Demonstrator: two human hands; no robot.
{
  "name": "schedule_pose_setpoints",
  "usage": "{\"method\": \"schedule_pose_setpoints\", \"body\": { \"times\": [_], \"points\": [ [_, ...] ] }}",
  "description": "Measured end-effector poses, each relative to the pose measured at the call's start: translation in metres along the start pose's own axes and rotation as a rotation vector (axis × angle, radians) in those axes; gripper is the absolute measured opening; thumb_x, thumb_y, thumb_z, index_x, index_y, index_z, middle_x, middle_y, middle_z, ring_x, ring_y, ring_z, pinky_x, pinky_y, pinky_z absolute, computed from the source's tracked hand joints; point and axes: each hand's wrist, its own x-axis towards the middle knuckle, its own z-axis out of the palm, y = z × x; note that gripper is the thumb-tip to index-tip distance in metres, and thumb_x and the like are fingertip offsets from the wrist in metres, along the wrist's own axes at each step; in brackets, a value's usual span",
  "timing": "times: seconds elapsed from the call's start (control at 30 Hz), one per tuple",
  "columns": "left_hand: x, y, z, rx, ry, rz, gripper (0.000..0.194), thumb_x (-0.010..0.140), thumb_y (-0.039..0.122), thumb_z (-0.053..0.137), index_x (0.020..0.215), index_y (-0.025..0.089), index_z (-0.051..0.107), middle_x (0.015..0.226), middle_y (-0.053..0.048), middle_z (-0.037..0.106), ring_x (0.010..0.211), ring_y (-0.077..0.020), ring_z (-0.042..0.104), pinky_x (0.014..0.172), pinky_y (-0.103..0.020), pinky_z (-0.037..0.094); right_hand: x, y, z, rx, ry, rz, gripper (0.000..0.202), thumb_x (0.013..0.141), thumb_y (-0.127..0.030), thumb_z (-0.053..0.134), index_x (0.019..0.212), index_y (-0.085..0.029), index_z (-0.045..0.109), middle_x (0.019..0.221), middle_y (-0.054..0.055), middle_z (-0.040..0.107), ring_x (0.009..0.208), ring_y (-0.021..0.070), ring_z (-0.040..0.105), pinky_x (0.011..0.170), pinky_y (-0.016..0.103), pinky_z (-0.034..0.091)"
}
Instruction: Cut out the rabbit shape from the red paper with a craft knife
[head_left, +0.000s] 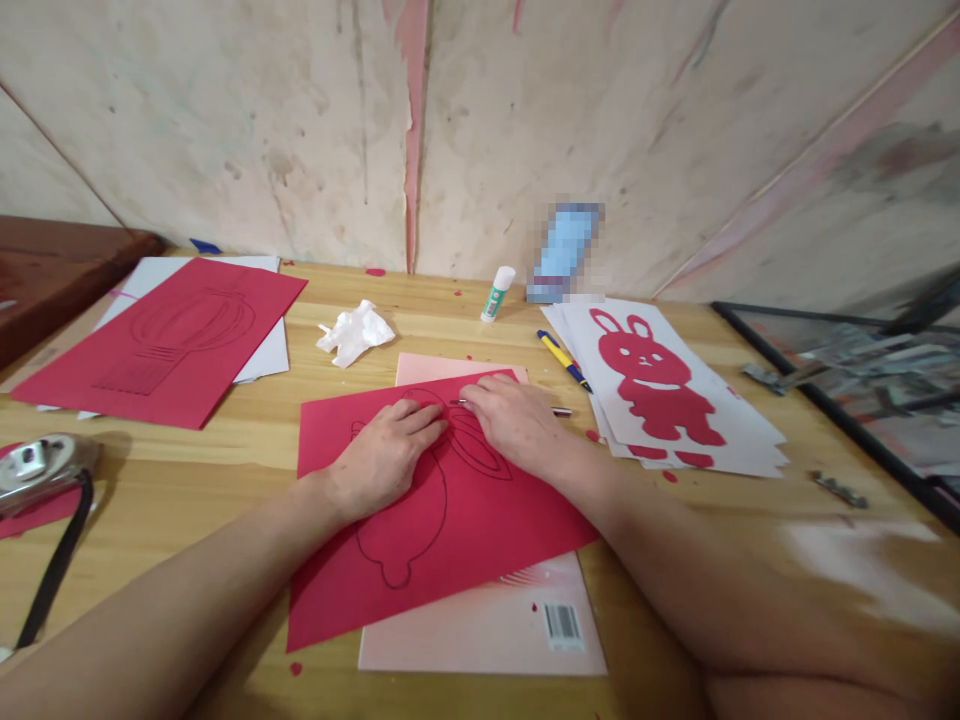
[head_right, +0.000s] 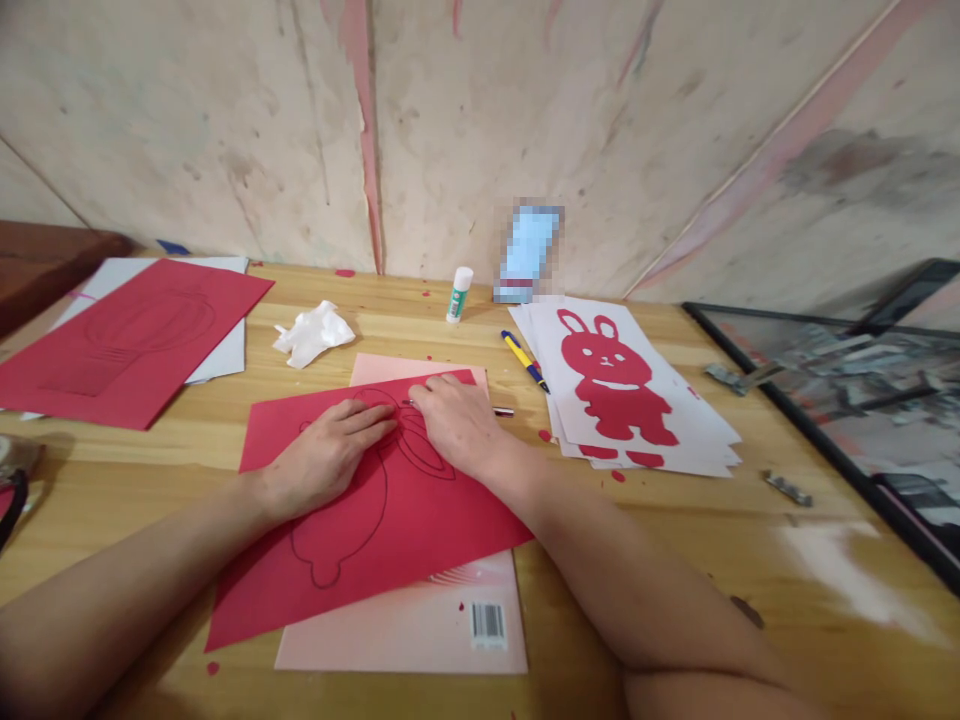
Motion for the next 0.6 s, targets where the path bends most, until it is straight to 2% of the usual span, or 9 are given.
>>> {"method": "schedule_pose_setpoints", "body": {
  "times": [0.6],
  "points": [
    [0.0007, -0.0008, 0.0013, -0.011, -0.030, -0.010, 0.048, 0.079, -0.001, 0.041, 0.123, 0.008, 0.057, 0.129, -0.013, 0.058, 0.110, -0.0275, 0.050, 0.093, -0.047, 0.049, -0.0005, 0.0034, -0.0021, 0.013, 0.014, -0.092, 0.025, 0.094, -0.017, 0.041, 0.089, -0.020, 0.065, 0.085, 0.004, 0.064, 0.087, 0.0176, 0.056, 0.059, 0.030, 0.027]
  ]
}}
